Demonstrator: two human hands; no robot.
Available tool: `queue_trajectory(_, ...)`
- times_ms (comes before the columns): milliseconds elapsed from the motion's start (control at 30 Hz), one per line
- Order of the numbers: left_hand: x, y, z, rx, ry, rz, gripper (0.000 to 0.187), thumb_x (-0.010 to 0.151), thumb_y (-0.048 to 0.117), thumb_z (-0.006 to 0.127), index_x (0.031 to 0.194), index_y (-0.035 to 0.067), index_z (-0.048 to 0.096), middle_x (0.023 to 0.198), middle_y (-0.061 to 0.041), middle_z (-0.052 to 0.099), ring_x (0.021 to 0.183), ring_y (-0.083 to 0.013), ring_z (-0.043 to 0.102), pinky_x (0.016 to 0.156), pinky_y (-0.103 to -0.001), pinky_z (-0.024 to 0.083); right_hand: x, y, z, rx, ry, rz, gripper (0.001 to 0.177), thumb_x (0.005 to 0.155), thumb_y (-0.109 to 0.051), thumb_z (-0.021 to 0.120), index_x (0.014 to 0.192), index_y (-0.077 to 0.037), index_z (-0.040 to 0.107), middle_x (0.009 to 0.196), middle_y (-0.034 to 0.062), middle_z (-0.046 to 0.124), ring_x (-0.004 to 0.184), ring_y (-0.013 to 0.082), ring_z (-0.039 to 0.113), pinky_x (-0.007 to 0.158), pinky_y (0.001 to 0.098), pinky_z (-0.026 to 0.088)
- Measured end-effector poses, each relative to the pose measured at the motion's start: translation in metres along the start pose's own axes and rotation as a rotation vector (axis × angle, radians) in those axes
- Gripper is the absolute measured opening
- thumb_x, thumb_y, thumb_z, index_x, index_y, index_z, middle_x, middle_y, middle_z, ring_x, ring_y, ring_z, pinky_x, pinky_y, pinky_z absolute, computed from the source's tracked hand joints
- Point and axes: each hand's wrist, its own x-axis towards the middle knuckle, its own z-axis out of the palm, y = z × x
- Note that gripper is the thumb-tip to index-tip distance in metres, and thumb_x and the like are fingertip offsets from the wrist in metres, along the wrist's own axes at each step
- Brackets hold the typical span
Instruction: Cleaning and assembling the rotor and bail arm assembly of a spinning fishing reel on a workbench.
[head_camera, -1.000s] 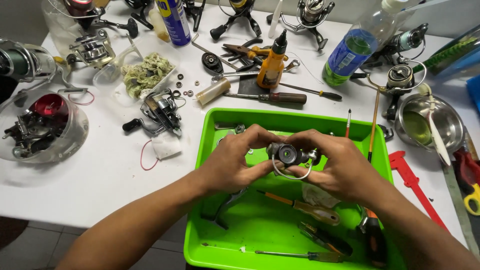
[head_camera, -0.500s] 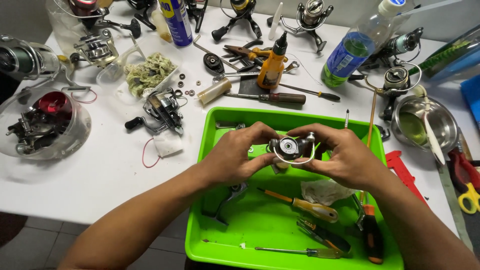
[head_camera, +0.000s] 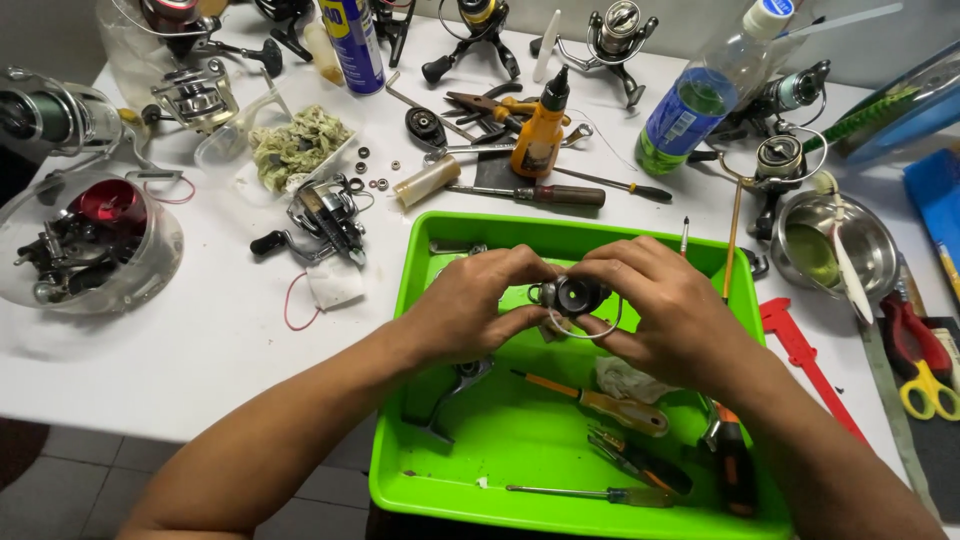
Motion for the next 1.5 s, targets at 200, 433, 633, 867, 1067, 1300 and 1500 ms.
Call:
queue_trajectory(200,-0.001,-0.001,0.0,0.004,-0.018,-0.01,0.032,0.089,0.021,0.076,0.114,0.01,0.059,0.113,-0.01,0.076,0.105,-0.0255,0.076,0.086,-0.041,0.06,0.002,0.001,0.003,0.002,0.042,-0.055,0.038,0.087,-0.017,0.08,0.117,-0.001,0.064,0.109,0.0162,0.068,0.09,0.0314,0.064,0.079,0.0428,0.052)
queue_trajectory(433,0.002,0.011,-0.011,-0.164,0.049,0.01,0.038,0.097,0.029,0.069,0.122,0.002,0.059,0.109,-0.026,0.073,0.107,-0.0453,0.072,0.091,-0.057,0.057,-0.004,0.012,0.004,0.525,-0.028,0.382,0.036,0.08,-0.016,0.08,0.115,-0.007,0.073,0.096,0.0127,0.076,0.083,0.0265,0.072,0.075,0.0404,0.057)
queue_trajectory(633,0.002,0.008,-0.037,-0.167,0.213,0.016,0.033,0.109,0.031,0.048,0.091,0.015,0.07,0.082,-0.005,0.075,0.085,-0.029,0.075,0.082,-0.041,0.056,-0.013,0.027,-0.013,0.821,0.088,0.681,0.034,0.086,-0.007,0.076,0.118,0.001,0.07,0.096,0.0157,0.075,0.088,0.0215,0.071,0.084,0.0398,0.057)
queue_trajectory(867,-0.029,0.042,-0.054,0.323,-0.186,-0.087,0.025,0.097,0.031,0.067,0.111,0.011,0.065,0.095,-0.007,0.074,0.085,-0.0246,0.069,0.071,-0.042,0.057,-0.019,0.011,-0.039,0.159,-0.361,0.74,0.04,0.078,-0.036,0.079,0.114,-0.02,0.074,0.11,0.0003,0.079,0.095,0.0168,0.073,0.086,0.0341,0.059)
queue_trajectory(1067,-0.084,0.056,-0.018,0.753,-0.437,-0.294,0.045,0.092,0.06,0.074,0.097,0.016,0.068,0.086,-0.007,0.073,0.078,-0.0279,0.068,0.065,-0.045,0.056,-0.059,0.028,0.004,0.007,-0.459,0.561,0.048,0.074,-0.034,0.087,0.117,-0.022,0.068,0.115,-0.0014,0.074,0.101,0.0203,0.071,0.091,0.0389,0.057)
queue_trajectory(1300,-0.103,0.049,0.007,0.902,-0.296,-0.265,0.019,0.09,0.037,0.071,0.083,0.019,0.07,0.078,-0.006,0.071,0.07,-0.0272,0.066,0.058,-0.043,0.053,-0.062,0.019,0.016,-0.084,-0.581,0.504,0.055,0.084,-0.051,0.075,0.129,-0.022,0.061,0.122,0.0017,0.067,0.106,0.0225,0.067,0.091,0.043,0.06)
queue_trajectory(1500,-0.101,0.058,-0.013,0.659,-0.19,-0.238,0.022,0.089,0.035,0.073,0.081,0.016,0.065,0.078,-0.006,0.07,0.069,-0.0292,0.061,0.059,-0.047,0.05,-0.074,0.024,0.02,-0.133,-0.574,0.356,0.061,0.079,-0.036,0.079,0.133,-0.019,0.056,0.123,0.004,0.062,0.104,0.0246,0.061,0.086,0.0421,0.058)
